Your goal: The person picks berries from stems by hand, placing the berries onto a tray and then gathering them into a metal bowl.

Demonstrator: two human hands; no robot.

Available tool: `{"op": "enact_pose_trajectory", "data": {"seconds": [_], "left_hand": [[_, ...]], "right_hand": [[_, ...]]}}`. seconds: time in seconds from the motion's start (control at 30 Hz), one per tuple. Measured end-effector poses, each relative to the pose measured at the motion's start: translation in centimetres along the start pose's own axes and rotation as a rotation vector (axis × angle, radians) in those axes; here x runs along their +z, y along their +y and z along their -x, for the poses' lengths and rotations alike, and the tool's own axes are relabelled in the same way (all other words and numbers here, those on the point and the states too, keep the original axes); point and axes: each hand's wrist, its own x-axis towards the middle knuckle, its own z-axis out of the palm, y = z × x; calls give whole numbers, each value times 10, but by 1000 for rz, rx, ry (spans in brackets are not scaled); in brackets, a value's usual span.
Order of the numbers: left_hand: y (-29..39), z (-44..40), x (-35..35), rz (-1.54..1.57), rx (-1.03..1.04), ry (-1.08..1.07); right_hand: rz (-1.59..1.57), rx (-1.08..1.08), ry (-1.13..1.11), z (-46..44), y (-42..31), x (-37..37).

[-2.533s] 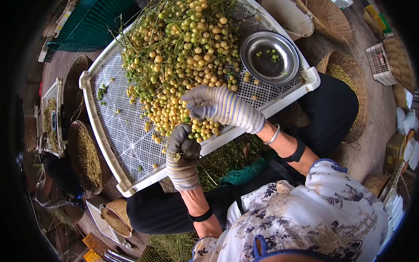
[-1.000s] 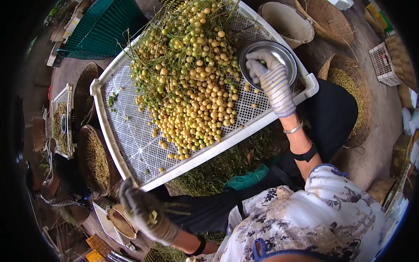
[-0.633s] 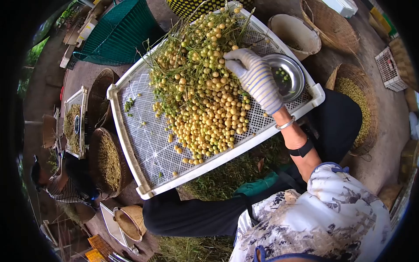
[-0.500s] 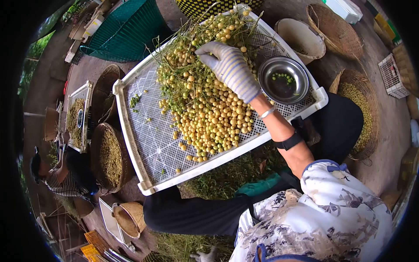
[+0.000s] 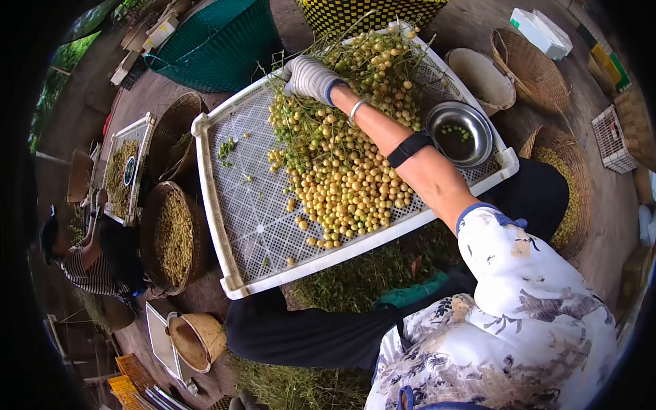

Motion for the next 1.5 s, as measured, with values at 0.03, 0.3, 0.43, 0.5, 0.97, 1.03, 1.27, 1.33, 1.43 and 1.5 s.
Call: {"op": "enact_pose_trajectory", "data": {"seconds": [0.03, 0.3, 0.43, 0.5, 0.97, 1.03, 1.27, 1.33, 1.43, 1.5], "left_hand": [[16, -3, 11, 165, 115, -45], [164, -6, 100, 1119, 383, -950], [210, 3, 153, 1264, 398, -1237], [222, 6, 173, 1412, 346, -1347], [254, -8, 218, 1734, 160, -1264], [248, -14, 224, 1693, 189, -1201], [251, 0, 223, 1555, 349, -1091], [250, -1, 228, 1527, 327, -1100], [248, 0, 224, 1611, 187, -1191], [249, 4, 226, 1637, 174, -1190]], "right_hand": [[-38, 8, -64, -2, 1, -7], [-814, -448, 106, 80, -10, -80], [-639, -374, 144, 108, -1, -80], [-747, -449, 119, 126, -2, -78], [153, -704, 30, 290, 16, 0], [76, -616, -58, 292, 22, -2], [159, -527, 158, 247, 23, 13], [226, -594, 150, 242, 30, 22], [236, -635, 131, 243, 36, 28], [214, -594, 112, 242, 37, 33]]}}
